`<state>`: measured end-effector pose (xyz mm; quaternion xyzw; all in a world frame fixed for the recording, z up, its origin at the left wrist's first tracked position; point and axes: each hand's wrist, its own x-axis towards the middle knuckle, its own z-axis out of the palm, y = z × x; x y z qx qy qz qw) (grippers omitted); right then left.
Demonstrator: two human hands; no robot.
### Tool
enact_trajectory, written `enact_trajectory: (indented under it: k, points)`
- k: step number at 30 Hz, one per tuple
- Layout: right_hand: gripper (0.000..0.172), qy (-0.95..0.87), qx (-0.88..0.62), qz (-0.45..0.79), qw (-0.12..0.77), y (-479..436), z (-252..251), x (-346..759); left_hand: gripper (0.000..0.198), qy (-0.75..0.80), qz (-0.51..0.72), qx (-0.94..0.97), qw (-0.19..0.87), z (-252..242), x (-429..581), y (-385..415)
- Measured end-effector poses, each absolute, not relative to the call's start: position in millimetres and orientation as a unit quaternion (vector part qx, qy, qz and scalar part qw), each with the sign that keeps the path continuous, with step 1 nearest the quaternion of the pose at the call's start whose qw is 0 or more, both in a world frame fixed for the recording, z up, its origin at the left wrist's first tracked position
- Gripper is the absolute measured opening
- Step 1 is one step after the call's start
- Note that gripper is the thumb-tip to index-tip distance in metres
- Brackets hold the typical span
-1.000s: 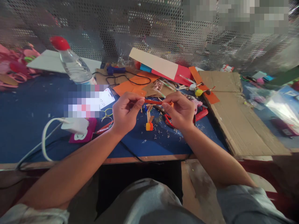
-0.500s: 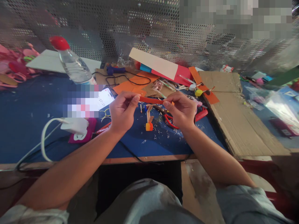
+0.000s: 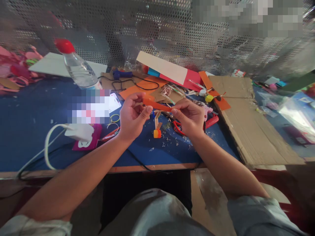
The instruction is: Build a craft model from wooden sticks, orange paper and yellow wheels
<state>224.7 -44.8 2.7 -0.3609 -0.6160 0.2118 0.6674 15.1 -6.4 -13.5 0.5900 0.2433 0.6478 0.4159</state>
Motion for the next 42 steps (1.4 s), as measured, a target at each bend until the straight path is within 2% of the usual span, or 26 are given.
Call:
enact_trajectory:
  k: [2,6,11,16,24,31,34,36,39,42]
  points:
    - [0.035,-0.621,-0.364,0.216,0.660,-45,2,224,0.055,0.241,0.643,0.607,0.401,-12,15,-7]
    - [0.034,-0.638,-0.358,0.227,0.642,-46,2,224,0.033,0.259,0.616,0.642,0.376,-7,13,-10]
    - [0.029,-0.678,-0.343,0.251,0.600,-47,1,225,0.032,0.266,0.585,0.680,0.352,-2,12,-12]
    - [0.024,-0.685,-0.333,0.254,0.596,-46,0,225,0.036,0.260,0.587,0.681,0.353,-1,12,-10]
    - [0.034,-0.674,-0.346,0.279,0.591,-44,-2,224,0.048,0.289,0.597,0.642,0.384,-3,10,-8]
    - [0.043,-0.669,-0.345,0.296,0.588,-47,-1,224,0.061,0.349,0.641,0.497,0.470,-8,14,1]
    - [0.043,-0.656,-0.362,0.292,0.595,-49,-1,223,0.069,0.326,0.625,0.497,0.505,-6,14,0]
    - [0.044,-0.658,-0.381,0.281,0.585,-50,0,223,0.064,0.296,0.601,0.541,0.508,-4,13,-3]
    - [0.045,-0.692,-0.389,0.257,0.552,-51,2,223,0.046,0.285,0.580,0.596,0.476,0,13,-9]
    - [0.037,-0.745,-0.348,0.214,0.527,-52,4,224,0.037,0.283,0.570,0.631,0.444,2,13,-11]
